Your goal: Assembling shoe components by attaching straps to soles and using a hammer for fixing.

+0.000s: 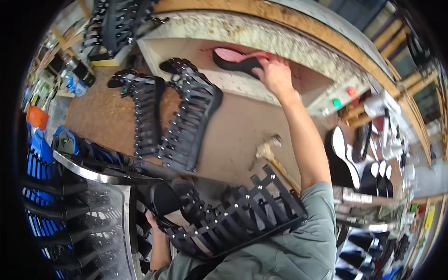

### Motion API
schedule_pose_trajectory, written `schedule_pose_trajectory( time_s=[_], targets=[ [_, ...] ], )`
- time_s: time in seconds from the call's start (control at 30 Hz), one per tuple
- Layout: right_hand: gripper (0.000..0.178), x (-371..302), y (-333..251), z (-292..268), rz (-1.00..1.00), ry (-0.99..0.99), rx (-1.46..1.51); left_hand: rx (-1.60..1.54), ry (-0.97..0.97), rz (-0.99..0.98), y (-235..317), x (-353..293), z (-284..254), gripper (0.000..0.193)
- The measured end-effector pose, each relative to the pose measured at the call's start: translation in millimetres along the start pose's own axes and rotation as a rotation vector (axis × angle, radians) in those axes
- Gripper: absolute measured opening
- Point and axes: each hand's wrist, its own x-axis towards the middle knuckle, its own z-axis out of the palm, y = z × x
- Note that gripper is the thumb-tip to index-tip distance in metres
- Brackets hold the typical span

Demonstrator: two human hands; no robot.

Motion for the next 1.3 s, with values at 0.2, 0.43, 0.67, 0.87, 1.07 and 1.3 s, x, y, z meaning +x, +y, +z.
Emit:
schedule_pose_trajectory(
  time_s=[0.2,0.43,0.67,0.87,1.07,1.3],
  targets=[
    [0.058,-174,1,-93,0.040,-0.814,0.296,-0.033,0.029,-0.038,6,-17,48,0.071],
    [0.071,-214,-68,-78,-0.002,-0.626,0.078,0.043,-0.472,-0.141,18,-55,146,0.070],
    [0.027,-216,-81,-83,0.643,-0.371,1.425,0.040,-0.463,-0.123,27,-99,171,0.102],
    [0.028,-230,-172,-223,0.287,-0.084,2.232,0.139,-0.434,-0.167,47,-122,187,0.103],
    [0.026,-234,-178,-261,0.246,-0.287,2.085,0.069,-0.589,-0.142,48,-123,202,0.088],
    [0.023,-263,-191,-265,0.192,-0.356,2.158,-0.003,-0.495,-0.262,43,-135,182,0.077]
  ],
)
